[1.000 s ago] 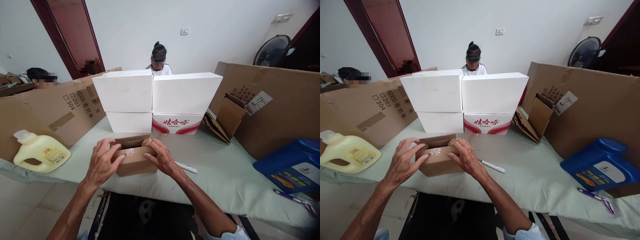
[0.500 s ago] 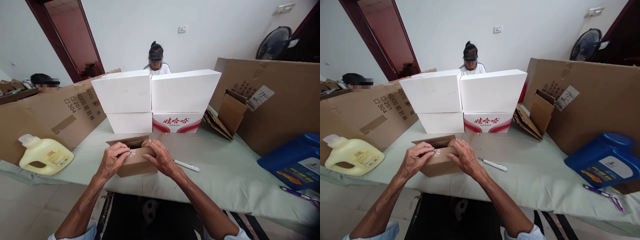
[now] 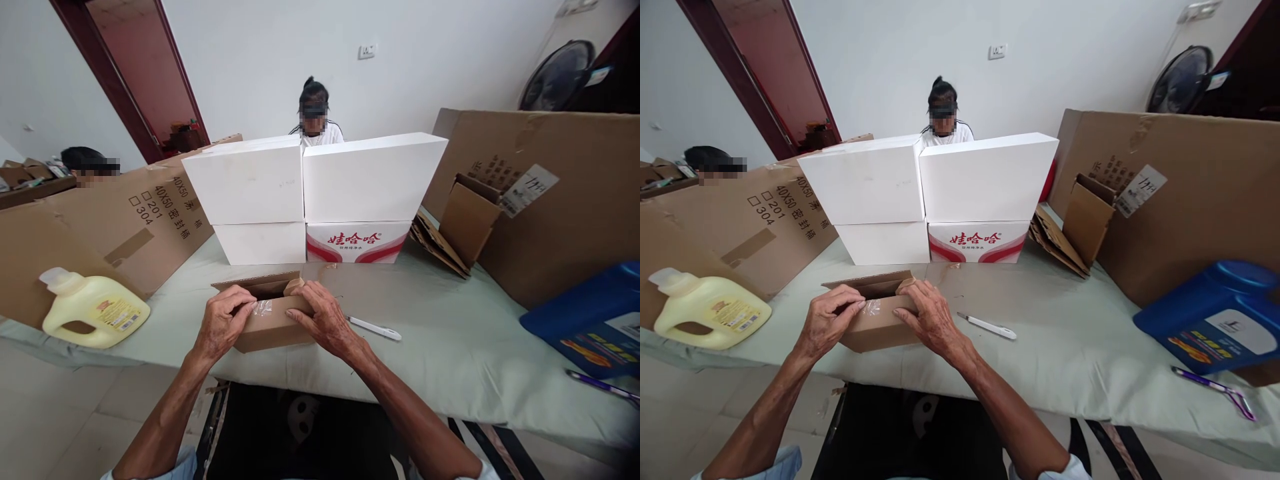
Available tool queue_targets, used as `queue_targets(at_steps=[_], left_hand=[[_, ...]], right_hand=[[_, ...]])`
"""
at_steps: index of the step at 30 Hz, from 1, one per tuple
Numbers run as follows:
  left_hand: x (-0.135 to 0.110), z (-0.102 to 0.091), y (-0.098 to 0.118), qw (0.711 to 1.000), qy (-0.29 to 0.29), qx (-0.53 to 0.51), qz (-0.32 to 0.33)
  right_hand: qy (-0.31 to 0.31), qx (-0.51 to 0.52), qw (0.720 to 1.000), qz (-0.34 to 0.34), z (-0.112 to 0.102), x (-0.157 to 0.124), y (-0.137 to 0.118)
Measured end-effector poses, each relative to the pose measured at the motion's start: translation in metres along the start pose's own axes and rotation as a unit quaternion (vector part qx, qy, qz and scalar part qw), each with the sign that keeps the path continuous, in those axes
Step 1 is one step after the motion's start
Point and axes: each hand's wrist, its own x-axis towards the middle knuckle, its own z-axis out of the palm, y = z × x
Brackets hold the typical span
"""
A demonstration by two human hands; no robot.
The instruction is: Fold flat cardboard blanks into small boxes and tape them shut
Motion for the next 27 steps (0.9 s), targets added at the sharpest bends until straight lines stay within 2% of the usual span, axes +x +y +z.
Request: queue_targets(at_steps=[6,15,24,27], left_hand=[[0.002,0.009,0.007,0.998,-0.048,0.038,0.031],[0.006,0.013,0.008,0.997,-0.039,0.036,0.054],[0.006,0.014,0.008,0.990,-0.022,0.057,0.128],[0.007,0.014,0.008,0.989,-0.025,0.059,0.131]], right_hand=[[-0.002,0.000,1.000,0.006,0.000,0.000,-0.003],[-0.010,0.007,1.000,0.020,0.000,-0.002,-0.004],[0.030,-0.009,0.999,-0.014,0.006,-0.003,0.001],[0.034,-0.010,0.999,-0.015,0.007,-0.004,0.001]])
